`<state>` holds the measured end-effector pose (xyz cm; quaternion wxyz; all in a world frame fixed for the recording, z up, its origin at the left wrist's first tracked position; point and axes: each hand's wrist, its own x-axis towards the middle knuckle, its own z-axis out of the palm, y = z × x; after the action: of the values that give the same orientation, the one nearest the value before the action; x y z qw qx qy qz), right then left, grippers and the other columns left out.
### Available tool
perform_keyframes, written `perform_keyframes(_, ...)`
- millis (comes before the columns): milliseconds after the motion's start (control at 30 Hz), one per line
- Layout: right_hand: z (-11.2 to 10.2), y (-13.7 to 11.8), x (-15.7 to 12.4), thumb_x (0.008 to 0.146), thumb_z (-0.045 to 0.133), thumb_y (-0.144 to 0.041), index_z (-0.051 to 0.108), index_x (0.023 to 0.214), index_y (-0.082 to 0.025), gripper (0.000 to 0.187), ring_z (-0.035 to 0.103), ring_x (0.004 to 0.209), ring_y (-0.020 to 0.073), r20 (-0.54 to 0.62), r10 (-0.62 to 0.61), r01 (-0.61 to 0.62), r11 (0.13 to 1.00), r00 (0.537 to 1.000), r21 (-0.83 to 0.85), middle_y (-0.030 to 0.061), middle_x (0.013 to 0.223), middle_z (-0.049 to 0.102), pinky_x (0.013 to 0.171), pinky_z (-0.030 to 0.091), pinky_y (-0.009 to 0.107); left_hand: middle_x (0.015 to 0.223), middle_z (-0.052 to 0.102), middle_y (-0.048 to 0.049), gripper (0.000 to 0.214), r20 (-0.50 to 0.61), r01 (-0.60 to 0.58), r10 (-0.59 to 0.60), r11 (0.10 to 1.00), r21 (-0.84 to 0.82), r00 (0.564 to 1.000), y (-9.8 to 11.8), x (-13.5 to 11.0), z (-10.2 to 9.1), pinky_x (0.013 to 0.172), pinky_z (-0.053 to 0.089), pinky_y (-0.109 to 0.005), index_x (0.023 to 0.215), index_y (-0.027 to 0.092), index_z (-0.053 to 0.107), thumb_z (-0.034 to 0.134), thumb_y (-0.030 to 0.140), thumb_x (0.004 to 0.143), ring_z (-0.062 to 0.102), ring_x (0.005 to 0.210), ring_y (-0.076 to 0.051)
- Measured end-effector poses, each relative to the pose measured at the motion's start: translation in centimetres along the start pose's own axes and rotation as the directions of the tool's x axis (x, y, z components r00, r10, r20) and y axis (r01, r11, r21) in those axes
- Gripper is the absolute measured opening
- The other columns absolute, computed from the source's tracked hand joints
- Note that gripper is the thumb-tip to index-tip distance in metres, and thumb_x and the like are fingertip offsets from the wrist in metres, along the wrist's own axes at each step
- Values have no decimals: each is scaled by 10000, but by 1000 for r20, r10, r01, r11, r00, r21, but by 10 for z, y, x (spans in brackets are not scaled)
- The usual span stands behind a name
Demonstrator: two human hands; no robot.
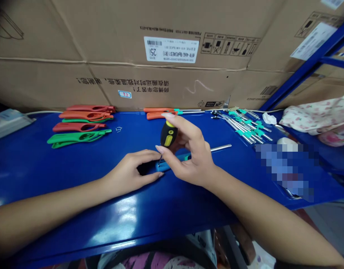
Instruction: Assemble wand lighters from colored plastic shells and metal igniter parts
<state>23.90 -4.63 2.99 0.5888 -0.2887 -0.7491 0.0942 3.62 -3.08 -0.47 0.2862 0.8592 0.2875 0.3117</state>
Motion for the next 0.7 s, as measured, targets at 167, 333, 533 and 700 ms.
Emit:
perform_keyframes(167, 0, 1, -1, 842, 719, -139, 415, 1455, -342, 714, 711, 832, 174, 0, -25, 25, 999, 1000, -20, 74, 1384, 558, 608, 668, 321, 1181, 736, -53, 333, 7, 6, -5, 1000, -18, 1000, -1, 1, 0, 1001, 537, -336, 1183, 181, 693, 734, 248, 859, 683, 1103, -199)
perform_keyframes(333, -1, 0, 0, 853, 714, -155, 408, 1458, -350, 706, 716, 842, 179, 1, -37, 37, 997, 999, -68, 76, 1375, 568, 612, 671, 322, 1186, 734, -53, 337, 12, 11, -11, 1000, -20, 1000, -1, 2, 0, 997, 537, -335, 1191, 185, 693, 731, 247, 861, 681, 1104, -200)
perform_keyframes(533, -1, -2, 0, 892, 674, -165, 363, 1476, -370, 693, 721, 838, 172, 55, -65, 71, 991, 996, -109, 71, 1412, 536, 625, 681, 313, 1162, 739, -47, 332, 5, 3, -3, 1000, -17, 1000, -1, 2, 0, 983, 539, -325, 1192, 187, 695, 727, 246, 867, 687, 1070, -190)
perform_keyframes(700, -2, -1, -2, 911, 659, -184, 322, 1498, -373, 703, 721, 847, 178, 69, -104, 113, 982, 992, -151, 73, 1417, 536, 624, 689, 324, 1177, 735, -38, 337, 21, 15, -15, 1000, -26, 1000, 0, 1, 0, 992, 533, -325, 1199, 196, 696, 725, 240, 867, 680, 1088, -188)
